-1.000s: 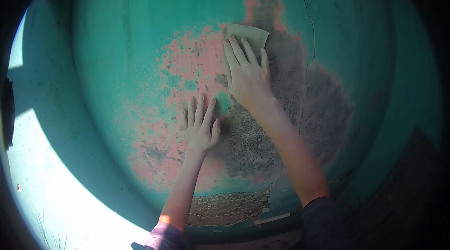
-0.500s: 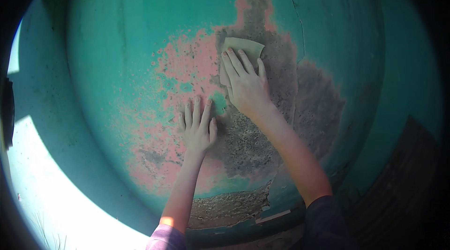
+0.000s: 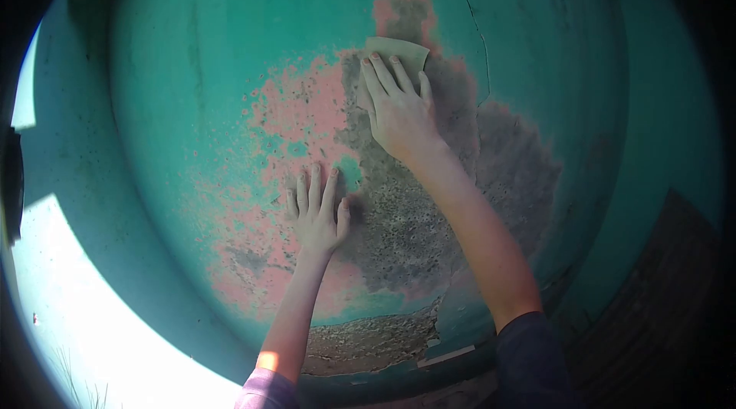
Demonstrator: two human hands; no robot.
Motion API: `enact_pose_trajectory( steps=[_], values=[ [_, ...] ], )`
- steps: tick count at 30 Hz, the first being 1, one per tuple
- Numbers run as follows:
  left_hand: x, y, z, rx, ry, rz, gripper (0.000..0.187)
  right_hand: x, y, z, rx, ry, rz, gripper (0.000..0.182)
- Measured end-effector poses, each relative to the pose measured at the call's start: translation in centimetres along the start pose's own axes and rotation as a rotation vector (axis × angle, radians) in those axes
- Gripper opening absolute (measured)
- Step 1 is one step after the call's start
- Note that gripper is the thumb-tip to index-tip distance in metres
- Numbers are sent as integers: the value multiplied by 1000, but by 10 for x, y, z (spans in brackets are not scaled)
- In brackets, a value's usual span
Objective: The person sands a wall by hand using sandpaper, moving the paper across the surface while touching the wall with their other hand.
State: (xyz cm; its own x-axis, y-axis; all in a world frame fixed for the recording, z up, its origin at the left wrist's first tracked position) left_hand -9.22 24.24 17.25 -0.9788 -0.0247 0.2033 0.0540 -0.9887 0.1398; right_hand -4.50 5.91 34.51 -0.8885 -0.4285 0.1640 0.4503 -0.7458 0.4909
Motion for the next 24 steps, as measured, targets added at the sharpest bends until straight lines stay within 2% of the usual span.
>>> enact_pose_trajectory(
  steps=[5, 10, 12, 15, 20, 24],
  values=[
    [8, 22, -3, 59, -45, -92, 63, -4, 12, 9, 22, 70, 64, 62],
    [22, 52, 6, 89, -172, -198, 66, 1, 9, -22, -11, 2, 37, 61],
    [23, 62, 16, 61, -199, -227, 65, 0, 25, 6, -14, 23, 30, 62],
    [19, 77, 33, 48, -154, -244, 63, 3, 38, 19, -6, 48, 36, 63],
    [16, 93, 47, 61, -114, -218, 60, -2, 31, -18, 9, 37, 41, 62],
    [7, 102, 49, 86, -52, -147, 60, 7, 46, 21, 44, 29, -29, 63]
  ],
)
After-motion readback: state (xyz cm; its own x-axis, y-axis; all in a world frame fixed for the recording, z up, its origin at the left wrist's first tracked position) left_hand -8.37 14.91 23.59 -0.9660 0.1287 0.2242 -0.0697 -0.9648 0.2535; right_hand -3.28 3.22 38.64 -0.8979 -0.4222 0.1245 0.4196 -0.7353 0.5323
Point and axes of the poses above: each hand's wrist, its own z-axis towards the middle knuckle, its own x-axis out of the back of the hand, y = z × x, the point moved 1 cm from there along z, towards the middle knuckle, and after that the axes turned 14 degrees about x, right-handed, at the moved point
